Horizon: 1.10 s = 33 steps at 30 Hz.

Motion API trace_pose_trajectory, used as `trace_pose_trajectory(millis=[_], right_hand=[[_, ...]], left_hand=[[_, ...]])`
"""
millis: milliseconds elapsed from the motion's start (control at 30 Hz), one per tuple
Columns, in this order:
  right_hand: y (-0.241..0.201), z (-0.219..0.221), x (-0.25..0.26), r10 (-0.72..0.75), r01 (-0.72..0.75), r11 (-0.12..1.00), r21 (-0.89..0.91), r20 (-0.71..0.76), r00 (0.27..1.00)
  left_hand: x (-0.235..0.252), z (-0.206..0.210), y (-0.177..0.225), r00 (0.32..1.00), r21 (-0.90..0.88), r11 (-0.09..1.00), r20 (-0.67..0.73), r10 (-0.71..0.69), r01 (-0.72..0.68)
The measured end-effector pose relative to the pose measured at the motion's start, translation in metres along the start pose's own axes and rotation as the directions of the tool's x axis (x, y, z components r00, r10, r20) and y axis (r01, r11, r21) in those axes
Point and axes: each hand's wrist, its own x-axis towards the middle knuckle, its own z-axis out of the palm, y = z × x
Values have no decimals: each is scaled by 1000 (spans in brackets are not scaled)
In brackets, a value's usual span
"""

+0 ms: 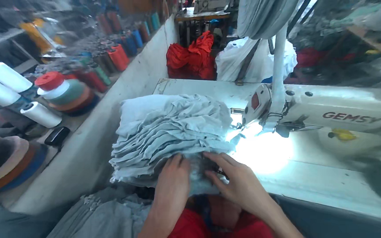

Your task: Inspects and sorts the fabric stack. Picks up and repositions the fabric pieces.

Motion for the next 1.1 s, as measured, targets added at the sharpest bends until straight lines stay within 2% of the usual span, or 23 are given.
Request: trace_pose_trajectory(millis=[100, 167, 300, 433, 633, 733, 833, 933, 1033, 1100], right_hand=[[-9, 3, -9, -64, 60, 996, -59, -65, 996], [-15, 11, -10, -133, 120, 986, -116, -109, 985], [-28, 28, -3, -260, 223, 939, -261, -120, 958], [-32, 33, 5, -357, 307, 895, -324, -107, 928], [-32, 24, 24, -222, 203, 957, -208, -72, 972], [-36, 18, 48, -157, 164, 974, -155, 55, 986], [-29, 21, 70, -79, 85, 993, -77, 72, 994], [-25, 28, 67, -116, 115, 993, 14, 60, 991], [-25, 29, 60, -206, 202, 978, 48, 108, 973], [-24, 27, 60, -210, 202, 977, 74, 124, 970]], left_hand=[[-15, -2, -6, 988, -46, 999, -155, 19, -27], [-27, -2, -6, 970, -103, 995, -240, -26, 1], [-43, 8, 0, 947, -258, 961, -269, -173, 102], [-49, 17, 4, 930, -353, 925, -275, -244, 139], [-82, 24, -5, 961, -496, 858, -149, -233, 131], [-92, 25, -14, 954, -543, 828, -146, -260, 143], [-96, 16, -22, 928, -544, 819, -180, -326, 182], [-94, 7, -33, 899, -507, 839, -248, -361, 197], [-82, 0, -41, 887, -446, 878, -315, -338, 176], [-71, -3, -42, 883, -391, 904, -345, -317, 172]])
